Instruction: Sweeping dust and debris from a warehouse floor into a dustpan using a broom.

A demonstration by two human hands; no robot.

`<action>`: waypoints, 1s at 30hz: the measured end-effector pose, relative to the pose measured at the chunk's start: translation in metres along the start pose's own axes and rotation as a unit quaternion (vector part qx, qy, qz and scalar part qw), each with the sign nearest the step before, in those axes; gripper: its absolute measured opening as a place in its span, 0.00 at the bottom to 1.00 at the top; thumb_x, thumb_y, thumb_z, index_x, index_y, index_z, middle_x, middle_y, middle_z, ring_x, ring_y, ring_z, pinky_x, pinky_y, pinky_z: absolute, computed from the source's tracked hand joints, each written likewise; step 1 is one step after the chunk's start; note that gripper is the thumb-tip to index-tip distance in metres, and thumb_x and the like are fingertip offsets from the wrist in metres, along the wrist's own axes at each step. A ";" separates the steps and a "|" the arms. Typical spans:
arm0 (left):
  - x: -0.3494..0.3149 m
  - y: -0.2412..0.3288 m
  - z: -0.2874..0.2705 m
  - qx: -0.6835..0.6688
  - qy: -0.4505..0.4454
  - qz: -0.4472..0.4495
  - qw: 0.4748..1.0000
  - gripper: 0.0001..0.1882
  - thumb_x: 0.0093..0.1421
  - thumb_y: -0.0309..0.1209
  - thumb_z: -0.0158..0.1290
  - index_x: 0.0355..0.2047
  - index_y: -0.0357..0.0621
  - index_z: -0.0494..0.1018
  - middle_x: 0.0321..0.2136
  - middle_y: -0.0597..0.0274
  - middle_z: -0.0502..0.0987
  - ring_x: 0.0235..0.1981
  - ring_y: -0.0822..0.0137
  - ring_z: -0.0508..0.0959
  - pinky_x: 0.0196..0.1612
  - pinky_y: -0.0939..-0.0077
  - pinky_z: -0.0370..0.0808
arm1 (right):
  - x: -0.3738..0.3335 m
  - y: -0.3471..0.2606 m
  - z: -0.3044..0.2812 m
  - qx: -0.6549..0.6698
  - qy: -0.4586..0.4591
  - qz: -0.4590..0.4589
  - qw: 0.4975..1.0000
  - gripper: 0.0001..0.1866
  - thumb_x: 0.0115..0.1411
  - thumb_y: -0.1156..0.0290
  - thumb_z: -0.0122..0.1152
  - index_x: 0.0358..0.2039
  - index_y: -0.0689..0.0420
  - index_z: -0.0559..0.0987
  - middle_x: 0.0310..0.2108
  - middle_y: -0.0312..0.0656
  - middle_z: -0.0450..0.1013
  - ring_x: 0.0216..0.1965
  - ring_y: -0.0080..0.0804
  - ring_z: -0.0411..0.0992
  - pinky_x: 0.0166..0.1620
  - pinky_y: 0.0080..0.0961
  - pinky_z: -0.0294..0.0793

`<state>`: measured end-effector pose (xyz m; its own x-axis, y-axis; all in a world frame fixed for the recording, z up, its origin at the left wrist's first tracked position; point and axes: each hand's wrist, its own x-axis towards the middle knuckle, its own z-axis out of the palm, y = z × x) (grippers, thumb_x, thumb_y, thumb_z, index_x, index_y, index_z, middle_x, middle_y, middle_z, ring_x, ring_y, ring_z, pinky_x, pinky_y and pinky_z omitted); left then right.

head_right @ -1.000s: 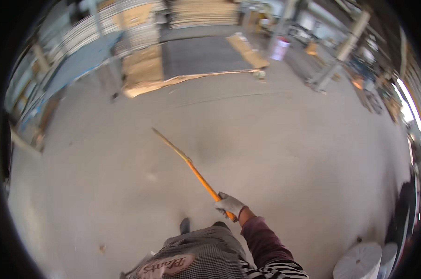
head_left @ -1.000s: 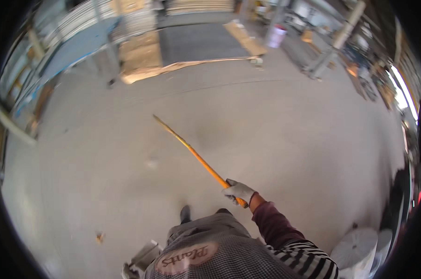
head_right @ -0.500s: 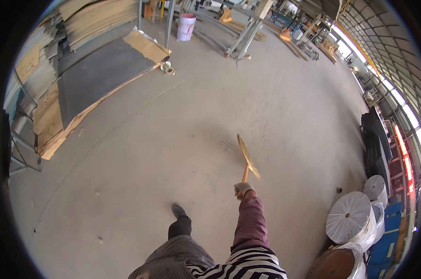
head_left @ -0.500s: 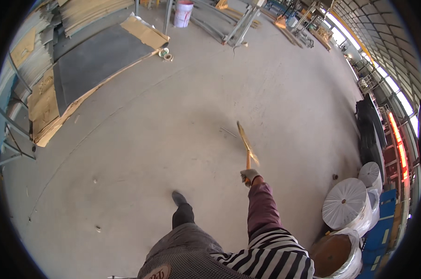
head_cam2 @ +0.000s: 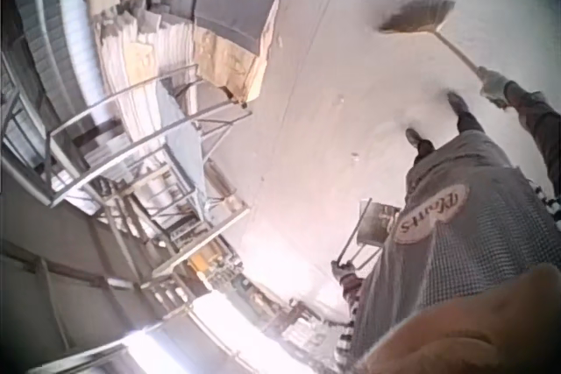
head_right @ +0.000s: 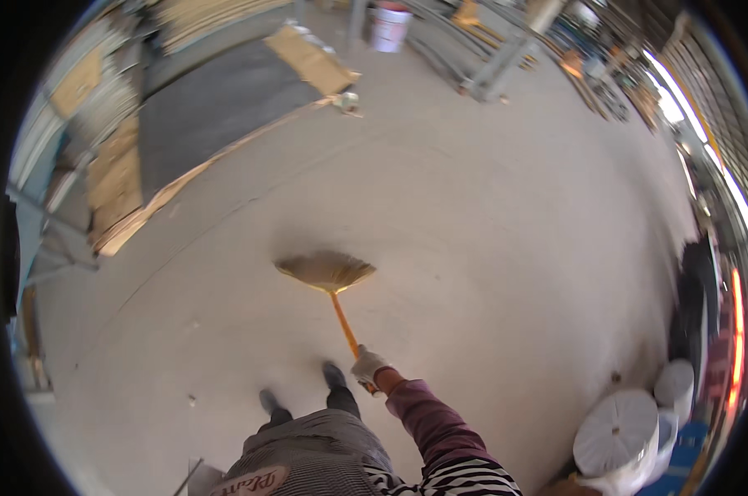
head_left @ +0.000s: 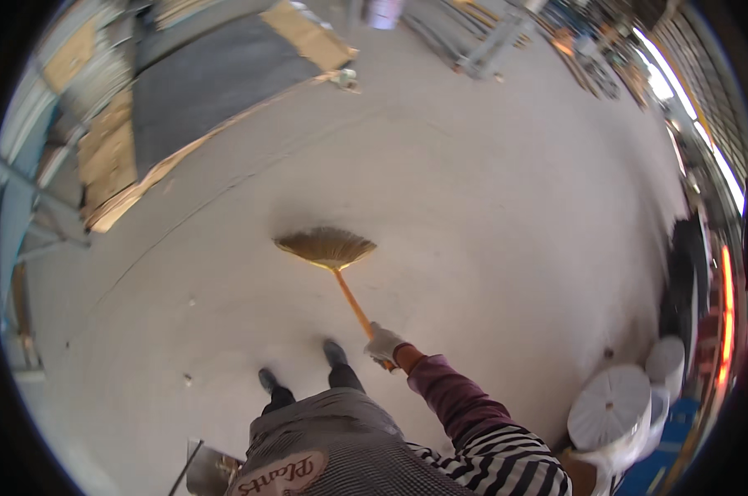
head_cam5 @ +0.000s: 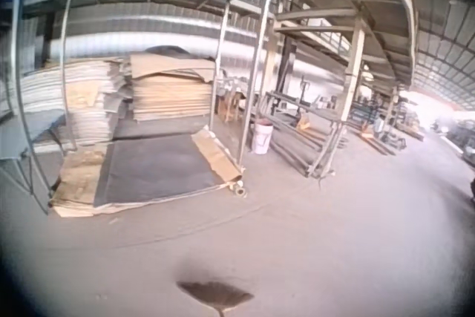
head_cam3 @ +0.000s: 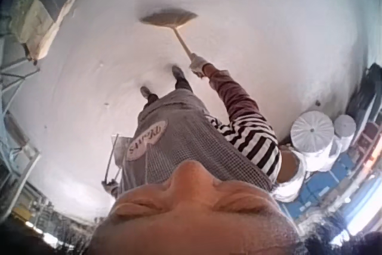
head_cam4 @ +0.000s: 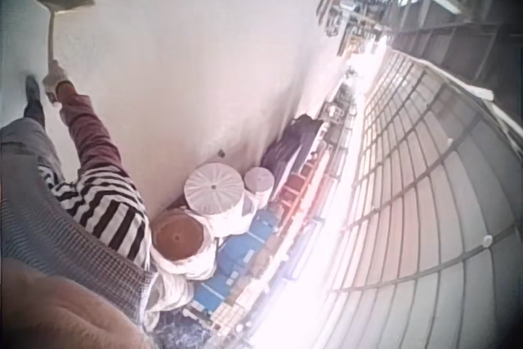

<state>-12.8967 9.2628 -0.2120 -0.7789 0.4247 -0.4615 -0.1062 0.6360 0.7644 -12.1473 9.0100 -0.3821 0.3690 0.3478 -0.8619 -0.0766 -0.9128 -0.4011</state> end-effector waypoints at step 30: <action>-0.071 -0.003 0.040 -0.274 0.280 -0.181 0.902 0.11 0.58 0.43 0.55 0.28 0.51 0.74 0.14 0.71 0.65 0.18 0.72 0.64 0.22 0.78 0.65 | 0.327 -0.619 0.083 0.198 -0.059 0.021 0.978 0.07 0.49 0.74 0.56 0.17 0.57 0.70 0.12 0.39 0.66 0.11 0.29 0.65 0.12 0.26 0.64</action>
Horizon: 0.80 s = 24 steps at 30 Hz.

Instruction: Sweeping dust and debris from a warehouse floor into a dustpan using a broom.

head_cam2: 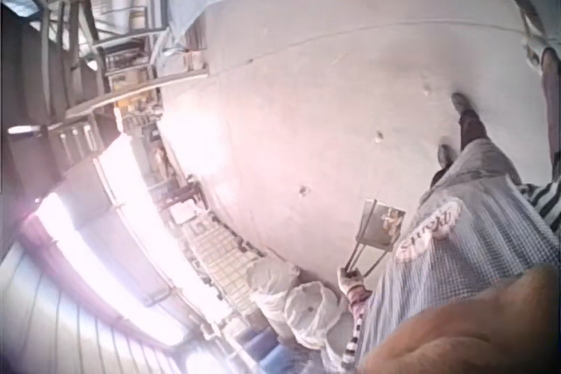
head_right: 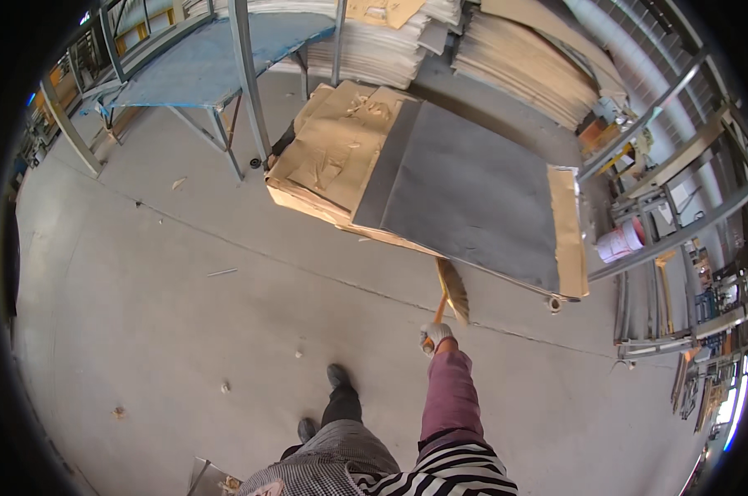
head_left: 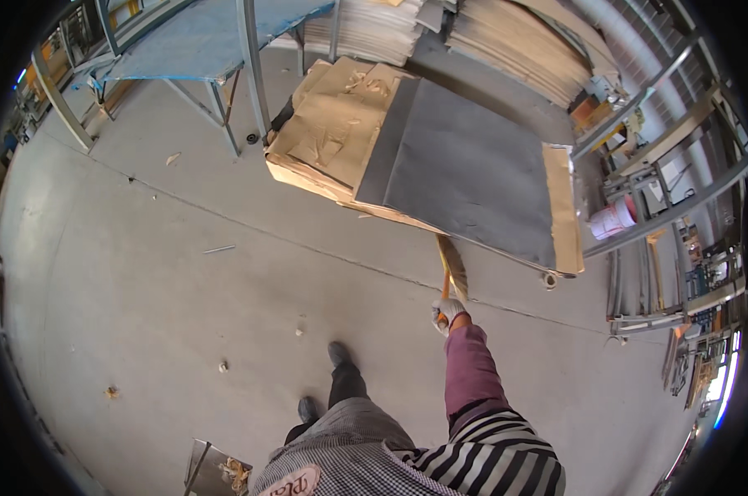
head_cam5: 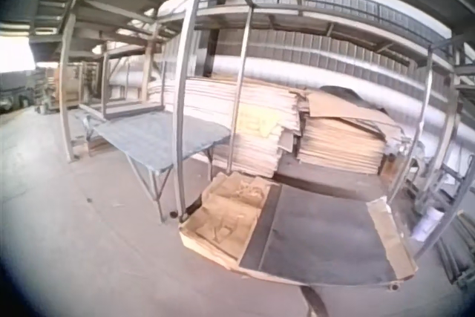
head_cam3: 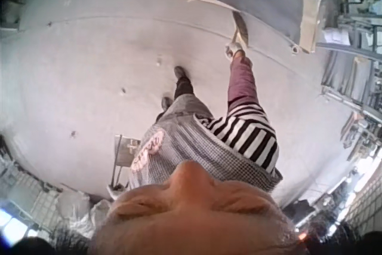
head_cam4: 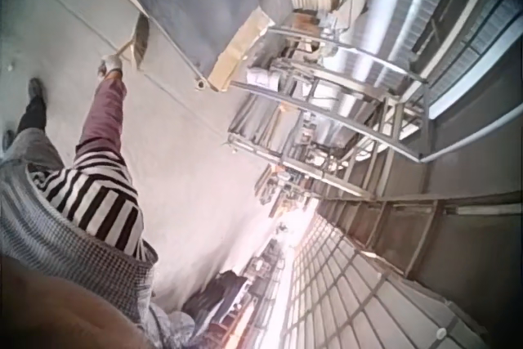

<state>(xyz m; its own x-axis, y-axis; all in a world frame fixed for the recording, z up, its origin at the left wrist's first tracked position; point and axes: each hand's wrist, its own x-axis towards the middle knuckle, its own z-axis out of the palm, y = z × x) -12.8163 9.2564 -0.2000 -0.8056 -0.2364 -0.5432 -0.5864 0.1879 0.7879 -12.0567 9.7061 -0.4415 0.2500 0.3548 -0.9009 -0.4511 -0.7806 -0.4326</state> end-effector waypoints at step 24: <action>0.031 -0.120 -0.022 -0.175 0.116 -0.149 0.966 0.13 0.55 0.43 0.58 0.19 0.57 0.69 0.10 0.76 0.60 0.12 0.76 0.58 0.22 0.80 0.60 | -0.247 0.001 0.221 -0.481 -0.204 0.058 0.851 0.08 0.57 0.70 0.53 0.22 0.52 0.67 0.13 0.29 0.59 0.10 0.18 0.58 0.13 0.18 0.60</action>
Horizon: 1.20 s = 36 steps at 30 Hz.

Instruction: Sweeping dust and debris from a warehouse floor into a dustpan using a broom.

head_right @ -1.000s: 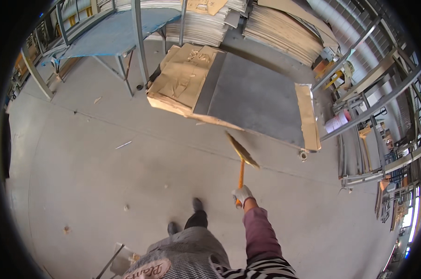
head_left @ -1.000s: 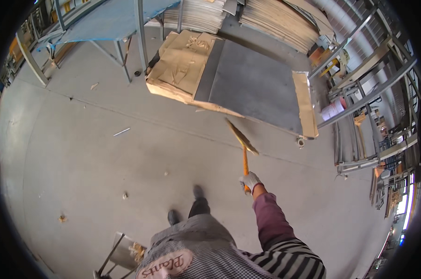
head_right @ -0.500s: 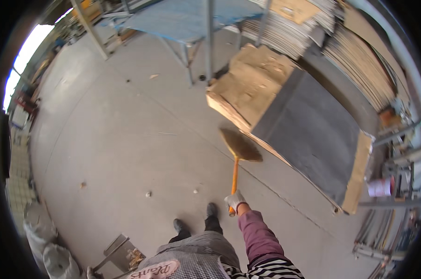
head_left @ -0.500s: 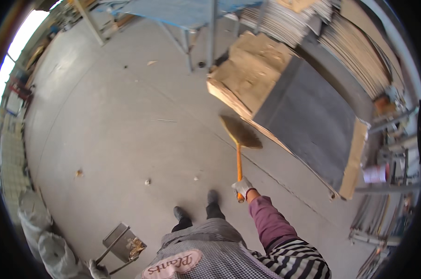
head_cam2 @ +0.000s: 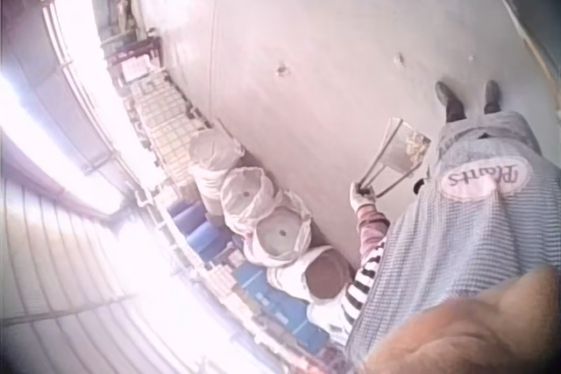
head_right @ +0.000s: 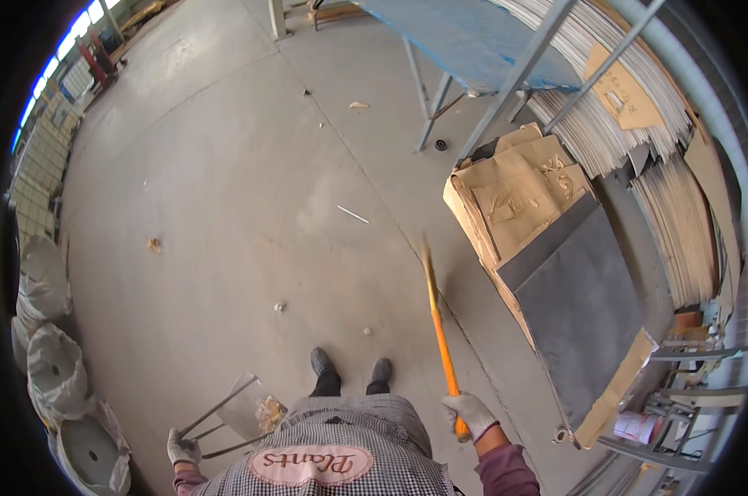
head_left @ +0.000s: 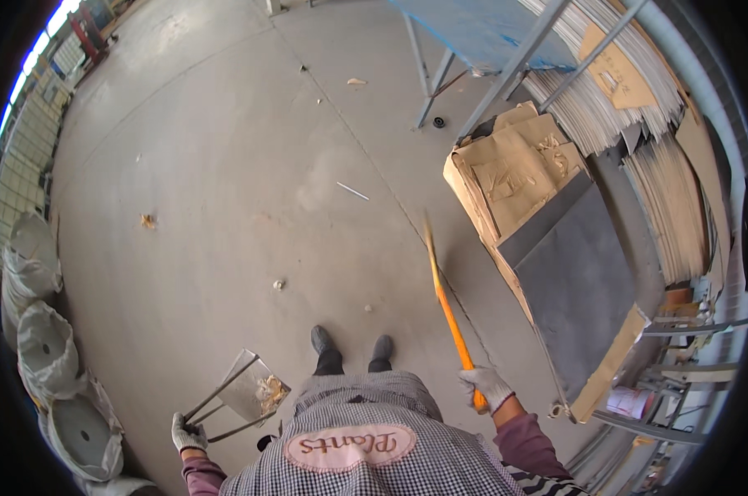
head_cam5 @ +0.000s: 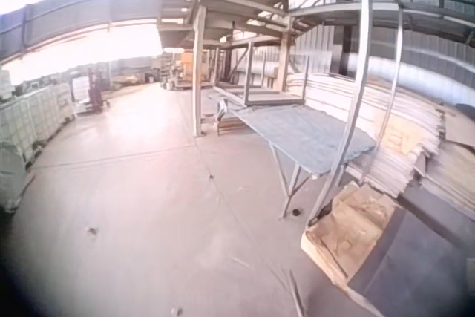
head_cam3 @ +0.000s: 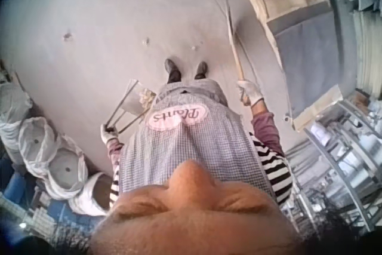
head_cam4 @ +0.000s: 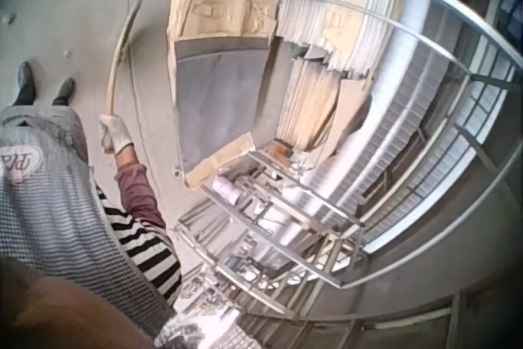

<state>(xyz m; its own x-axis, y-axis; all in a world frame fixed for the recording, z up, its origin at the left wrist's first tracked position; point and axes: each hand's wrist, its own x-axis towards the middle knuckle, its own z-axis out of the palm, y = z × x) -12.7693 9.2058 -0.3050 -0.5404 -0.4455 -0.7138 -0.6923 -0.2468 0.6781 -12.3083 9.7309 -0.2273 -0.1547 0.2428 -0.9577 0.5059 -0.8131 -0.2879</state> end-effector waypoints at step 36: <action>-0.135 0.051 0.231 0.008 0.162 0.035 0.986 0.14 0.55 0.42 0.57 0.26 0.44 0.73 0.20 0.64 0.68 0.21 0.69 0.66 0.24 0.75 0.66 | 0.223 -0.583 0.097 -0.299 -0.022 -0.158 0.941 0.07 0.51 0.72 0.57 0.22 0.58 0.69 0.14 0.37 0.64 0.11 0.26 0.61 0.14 0.25 0.62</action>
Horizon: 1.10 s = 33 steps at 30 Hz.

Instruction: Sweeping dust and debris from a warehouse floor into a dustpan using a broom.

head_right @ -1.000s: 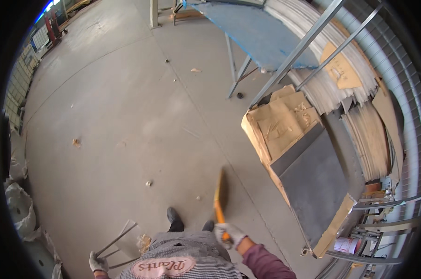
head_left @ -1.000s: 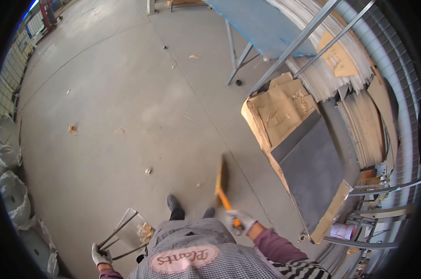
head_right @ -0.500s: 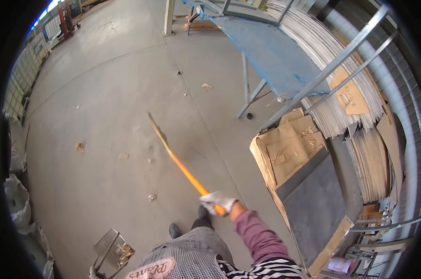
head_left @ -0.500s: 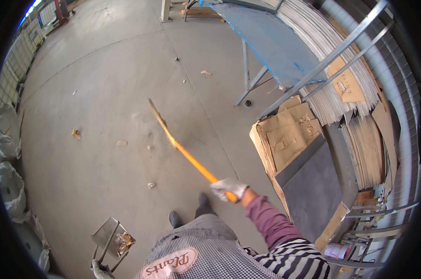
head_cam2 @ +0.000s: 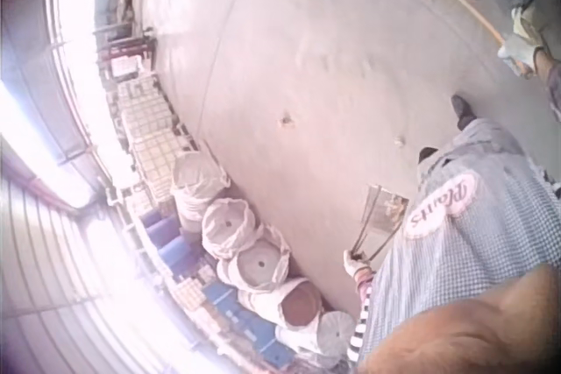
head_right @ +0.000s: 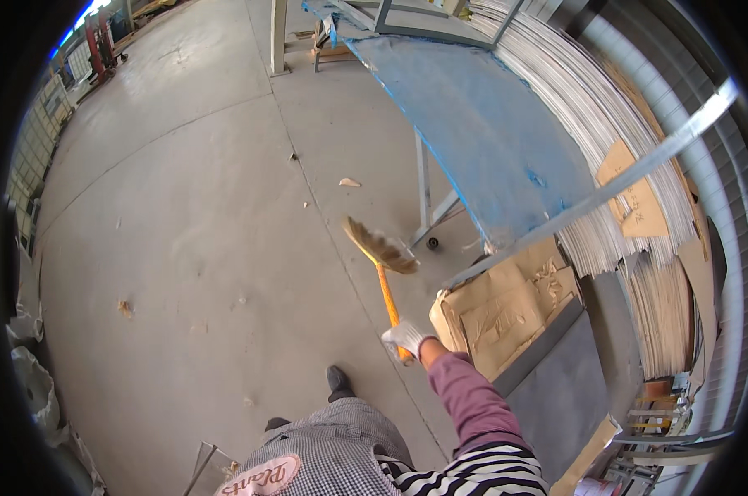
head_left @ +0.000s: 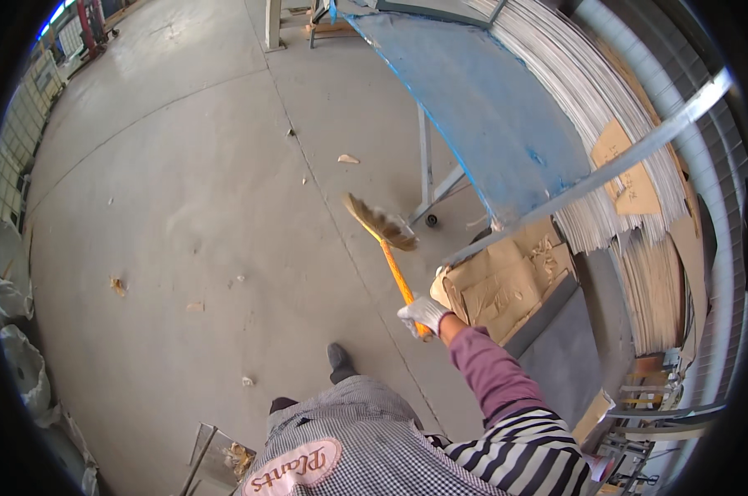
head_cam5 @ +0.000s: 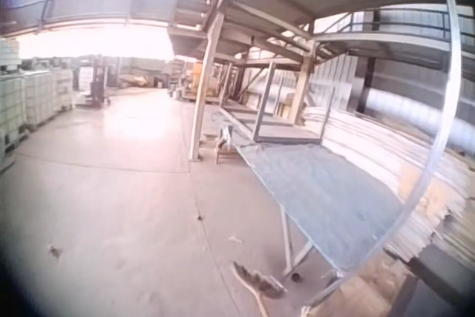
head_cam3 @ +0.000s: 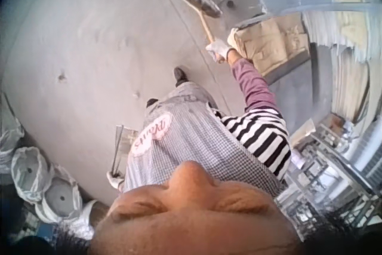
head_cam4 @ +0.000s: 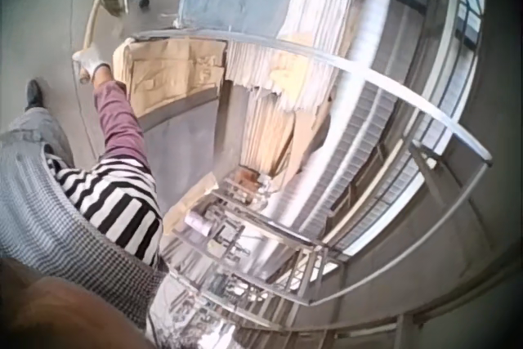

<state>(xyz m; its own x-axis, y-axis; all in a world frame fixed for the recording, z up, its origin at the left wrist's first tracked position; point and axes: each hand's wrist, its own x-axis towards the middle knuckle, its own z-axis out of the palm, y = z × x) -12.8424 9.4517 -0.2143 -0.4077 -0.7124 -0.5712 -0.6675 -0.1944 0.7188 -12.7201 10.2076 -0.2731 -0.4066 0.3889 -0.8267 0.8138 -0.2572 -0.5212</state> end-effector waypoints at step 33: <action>-0.229 -0.116 0.256 -0.311 0.169 -0.032 0.935 0.09 0.55 0.42 0.59 0.35 0.62 0.75 0.24 0.84 0.70 0.28 0.84 0.64 0.40 0.77 0.61 | 0.380 -0.549 -0.002 0.391 -0.418 0.214 0.791 0.08 0.59 0.67 0.54 0.27 0.56 0.69 0.15 0.30 0.66 0.12 0.15 0.64 0.17 0.08 0.68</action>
<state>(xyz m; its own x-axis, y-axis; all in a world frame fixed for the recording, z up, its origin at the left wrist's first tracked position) -12.8313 9.8107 -0.2682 -0.0884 -0.8380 -0.5385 -0.1501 -0.5233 0.8388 -13.3211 10.4980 -0.3008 -0.5615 -0.5195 -0.6441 0.5779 -0.8033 0.1442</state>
